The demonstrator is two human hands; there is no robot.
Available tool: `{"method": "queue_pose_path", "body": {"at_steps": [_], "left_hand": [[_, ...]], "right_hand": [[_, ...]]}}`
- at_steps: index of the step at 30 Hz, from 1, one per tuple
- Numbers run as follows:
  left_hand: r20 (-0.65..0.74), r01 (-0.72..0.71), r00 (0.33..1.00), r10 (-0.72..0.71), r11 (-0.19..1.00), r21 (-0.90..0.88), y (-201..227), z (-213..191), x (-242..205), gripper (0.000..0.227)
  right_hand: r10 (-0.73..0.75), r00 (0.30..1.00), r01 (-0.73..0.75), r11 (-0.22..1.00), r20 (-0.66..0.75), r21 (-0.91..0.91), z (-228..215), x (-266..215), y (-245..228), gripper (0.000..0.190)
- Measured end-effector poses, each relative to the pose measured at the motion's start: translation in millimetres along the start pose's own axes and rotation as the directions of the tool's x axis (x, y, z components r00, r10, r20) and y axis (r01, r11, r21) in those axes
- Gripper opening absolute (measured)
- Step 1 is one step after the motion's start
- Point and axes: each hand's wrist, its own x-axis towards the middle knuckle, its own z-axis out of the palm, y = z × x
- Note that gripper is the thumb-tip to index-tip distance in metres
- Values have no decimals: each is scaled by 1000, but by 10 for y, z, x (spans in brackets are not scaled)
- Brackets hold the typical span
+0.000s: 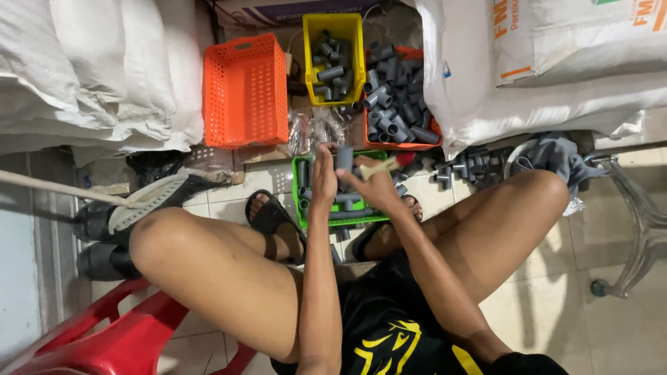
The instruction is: Applying solvent cement to PVC pipe fittings using a brush and joining them together.
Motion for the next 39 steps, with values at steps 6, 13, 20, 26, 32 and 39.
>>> {"method": "queue_pose_path", "body": {"at_steps": [6, 13, 20, 26, 32, 39], "left_hand": [[94, 29, 995, -28, 1000, -7, -68, 118, 8, 82], [-249, 105, 964, -91, 994, 42, -966, -93, 349, 53], [-105, 200, 980, -170, 828, 523, -2267, 240, 567, 29], [88, -23, 982, -165, 361, 932, -2821, 325, 361, 52], [54, 91, 976, -213, 616, 783, -2959, 89, 447, 41], [157, 583, 812, -563, 769, -261, -3018, 314, 732, 44]], "right_hand": [[537, 803, -396, 805, -259, 443, 11, 344, 1477, 36], [504, 845, -399, 817, -178, 415, -688, 538, 1114, 59], [471, 882, -451, 829, 23, 332, -552, 248, 1180, 34], [524, 850, -502, 778, 49, 379, -508, 71, 1052, 35], [546, 838, -520, 786, 20, 335, -521, -9, 1158, 32], [266, 950, -222, 944, -163, 246, -367, 35, 1165, 23]]}}
